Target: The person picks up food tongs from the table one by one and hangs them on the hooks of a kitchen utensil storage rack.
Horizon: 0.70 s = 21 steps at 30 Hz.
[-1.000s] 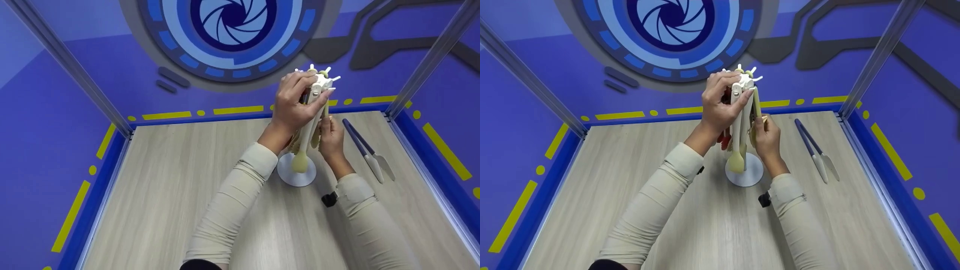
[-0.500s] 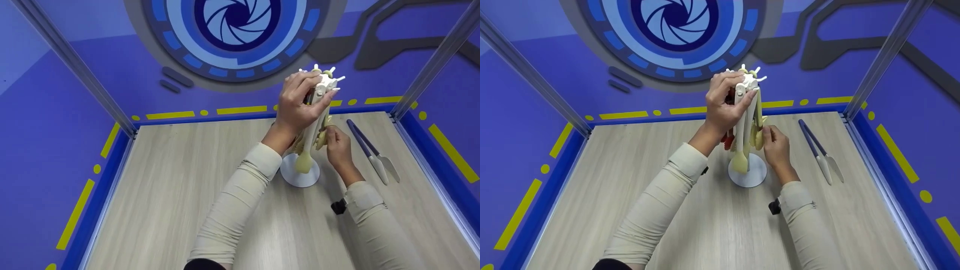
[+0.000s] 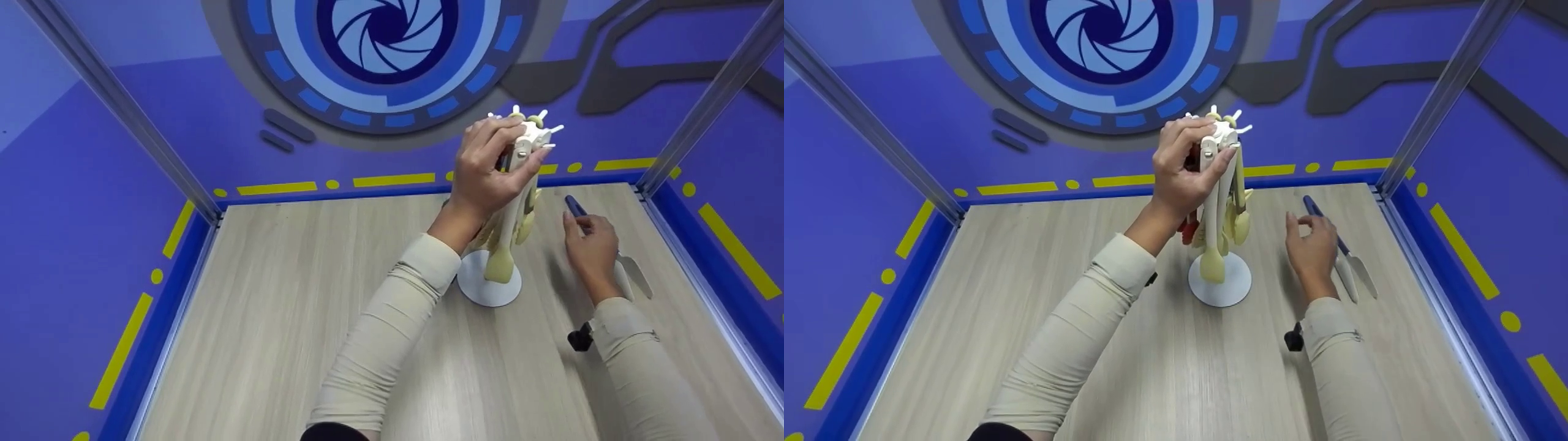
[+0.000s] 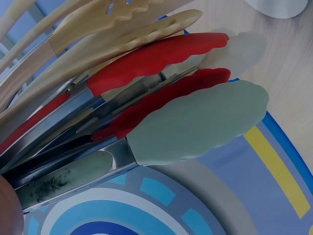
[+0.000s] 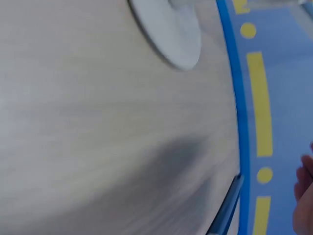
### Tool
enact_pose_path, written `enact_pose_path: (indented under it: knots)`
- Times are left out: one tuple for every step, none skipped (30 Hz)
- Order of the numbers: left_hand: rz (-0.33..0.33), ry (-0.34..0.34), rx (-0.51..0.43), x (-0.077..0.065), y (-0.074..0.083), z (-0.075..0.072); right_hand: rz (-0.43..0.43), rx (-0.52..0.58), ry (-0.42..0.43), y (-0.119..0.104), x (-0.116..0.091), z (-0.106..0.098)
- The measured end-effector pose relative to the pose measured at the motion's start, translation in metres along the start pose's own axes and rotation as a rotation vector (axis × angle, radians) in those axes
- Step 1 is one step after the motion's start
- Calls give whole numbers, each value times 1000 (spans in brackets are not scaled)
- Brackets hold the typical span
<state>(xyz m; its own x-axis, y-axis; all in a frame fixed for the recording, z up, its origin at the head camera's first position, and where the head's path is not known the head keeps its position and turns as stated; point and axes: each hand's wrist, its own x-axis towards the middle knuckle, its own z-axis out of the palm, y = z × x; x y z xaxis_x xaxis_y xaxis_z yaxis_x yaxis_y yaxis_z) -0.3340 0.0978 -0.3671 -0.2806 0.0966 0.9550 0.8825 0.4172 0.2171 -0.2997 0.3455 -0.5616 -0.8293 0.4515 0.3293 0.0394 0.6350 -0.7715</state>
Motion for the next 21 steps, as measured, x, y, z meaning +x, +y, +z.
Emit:
enact_pose_path:
  knots:
    - [0,-1,1,0,0,0,9,-23,-2,5,1,-2]
    - [0,-1,3,0,0,0,18,-56,-11,10,2,-4]
    - [-1,-1,4,1,0,0,29,-93,-27,15,2,-6]
    - [-1,-4,7,1,0,0,40,-125,-49,21,3,-8]
    - [-1,-7,11,1,0,0,50,-155,-70,26,3,-10]
    - [-2,-8,14,1,0,0,52,-184,-80,33,3,-12]
    - [-3,-10,12,1,0,0,56,-211,-92,39,3,-13]
    - [-4,-11,10,0,0,0,62,-236,-105,46,4,-15]
    - [-5,-11,8,0,0,0,68,-260,-121,52,3,-17]
    - [-5,-9,5,-1,0,0,72,-280,-135,57,3,-19]
    - [-5,-7,1,-1,0,0,79,-293,-149,62,3,-21]
    - [-4,-3,-2,-2,0,0,90,-300,-161,67,2,-23]
    - [-2,-1,-4,-2,0,0,109,-304,-177,71,2,-24]
    - [-2,0,-7,-2,0,0,136,-303,-191,75,2,-26]
    - [-2,1,-8,-2,0,0,162,-311,-208,78,1,-27]
    - [-2,1,-10,-2,0,0,186,-319,-221,81,1,-28]
    - [-2,1,-10,-2,0,0,209,-328,-234,83,0,-28]
    - [-1,-1,-9,-2,0,0,229,-340,-245,85,0,-28]
    - [1,-2,-9,-2,0,-1,243,-352,-251,87,0,-28]
    - [1,-4,-9,-1,0,-1,251,-364,-253,88,-1,-27]
    - [2,-5,-8,-1,0,-1,252,-379,-255,89,-1,-26]
